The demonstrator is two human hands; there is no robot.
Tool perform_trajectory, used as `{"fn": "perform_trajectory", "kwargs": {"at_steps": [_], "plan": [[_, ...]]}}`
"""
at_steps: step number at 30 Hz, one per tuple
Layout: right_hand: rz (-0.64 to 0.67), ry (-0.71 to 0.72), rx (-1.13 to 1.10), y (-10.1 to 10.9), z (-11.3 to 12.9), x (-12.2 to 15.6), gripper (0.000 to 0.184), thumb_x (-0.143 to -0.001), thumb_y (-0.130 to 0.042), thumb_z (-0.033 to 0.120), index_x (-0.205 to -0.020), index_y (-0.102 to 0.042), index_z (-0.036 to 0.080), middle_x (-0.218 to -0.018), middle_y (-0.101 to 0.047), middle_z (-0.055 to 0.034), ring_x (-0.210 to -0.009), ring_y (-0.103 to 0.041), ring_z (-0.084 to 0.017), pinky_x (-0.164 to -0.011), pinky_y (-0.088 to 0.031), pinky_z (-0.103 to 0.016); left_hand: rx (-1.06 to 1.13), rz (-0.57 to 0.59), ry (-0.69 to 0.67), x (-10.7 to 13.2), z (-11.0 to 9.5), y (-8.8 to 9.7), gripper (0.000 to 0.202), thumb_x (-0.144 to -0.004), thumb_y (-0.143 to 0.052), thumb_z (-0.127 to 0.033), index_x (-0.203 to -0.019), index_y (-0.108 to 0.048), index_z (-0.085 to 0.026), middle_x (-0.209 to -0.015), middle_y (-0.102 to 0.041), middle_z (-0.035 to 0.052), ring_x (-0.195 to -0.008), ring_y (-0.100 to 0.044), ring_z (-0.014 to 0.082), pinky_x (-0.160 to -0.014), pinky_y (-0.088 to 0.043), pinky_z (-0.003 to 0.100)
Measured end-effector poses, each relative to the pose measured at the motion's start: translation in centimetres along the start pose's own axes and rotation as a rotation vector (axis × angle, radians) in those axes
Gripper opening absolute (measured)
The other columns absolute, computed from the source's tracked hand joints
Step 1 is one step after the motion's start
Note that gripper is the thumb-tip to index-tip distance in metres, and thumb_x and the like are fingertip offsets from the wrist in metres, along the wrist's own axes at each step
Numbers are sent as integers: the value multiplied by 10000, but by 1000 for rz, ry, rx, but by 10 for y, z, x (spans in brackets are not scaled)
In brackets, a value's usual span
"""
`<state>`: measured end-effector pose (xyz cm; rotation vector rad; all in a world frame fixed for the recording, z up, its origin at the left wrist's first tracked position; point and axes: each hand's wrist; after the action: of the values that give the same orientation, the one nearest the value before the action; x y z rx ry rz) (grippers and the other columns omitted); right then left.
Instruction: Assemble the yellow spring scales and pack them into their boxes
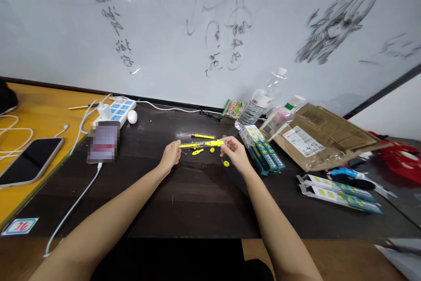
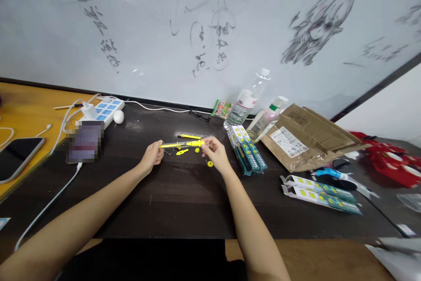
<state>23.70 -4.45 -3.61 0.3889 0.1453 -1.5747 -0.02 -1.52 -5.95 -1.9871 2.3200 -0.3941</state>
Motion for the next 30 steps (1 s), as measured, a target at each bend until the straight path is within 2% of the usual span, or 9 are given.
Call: {"fn": "perform_trajectory", "kwargs": {"at_steps": [6,15,20,25,27,30], "plan": [[3,7,3,7,-2,-1,310,-705,-725,372,-935,-640,181,-681,-587,18,-550,-573,-109,-571,-497,-278,-10,1,9,1,-1,0,306,-822,-426,-410,-635,-271,-224,-421,-215,-117,-320,-150,34,-325,-96,151],[-19,-7,-3,6,-4,-3,333,-672,-739,381,-917,-659,170,-673,-605,8,-569,-548,-106,-526,-503,-257,-10,28,-16,-2,4,4,338,-807,-456,-442,-639,-260,-225,-429,-220,-119,-324,-147,30,-329,-88,152],[-15,-48,49,4,1,-2,317,-714,-682,467,-791,-605,169,-624,-593,14,-474,-506,-84,-453,-462,-230,-18,31,-39,-1,4,3,335,-808,-462,-443,-654,-261,-224,-442,-235,-119,-323,-155,27,-329,-94,147],[18,-86,92,2,-2,1,408,-796,-550,568,-667,-475,188,-593,-551,20,-442,-475,-76,-405,-424,-204,-33,33,-22,1,2,1,318,-818,-454,-431,-659,-275,-222,-445,-231,-117,-325,-153,29,-328,-95,145],[29,-93,80,1,-2,2,403,-824,-500,578,-704,-477,193,-613,-549,18,-460,-477,-78,-409,-424,-199,-36,30,-19,1,1,0,313,-824,-447,-424,-658,-275,-222,-445,-222,-117,-329,-150,30,-329,-96,144],[20,-86,20,0,0,3,331,-839,-498,542,-878,-499,214,-646,-549,34,-499,-490,-88,-427,-432,-196,-39,33,-24,2,0,0,311,-832,-439,-415,-655,-272,-222,-447,-212,-117,-333,-145,30,-332,-98,143]]}}
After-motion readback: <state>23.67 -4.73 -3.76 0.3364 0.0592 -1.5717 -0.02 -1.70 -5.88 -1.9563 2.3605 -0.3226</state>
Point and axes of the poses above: each hand's wrist, its own x-axis away from the middle knuckle, its own y-axis out of the back of the hand, z = x × y
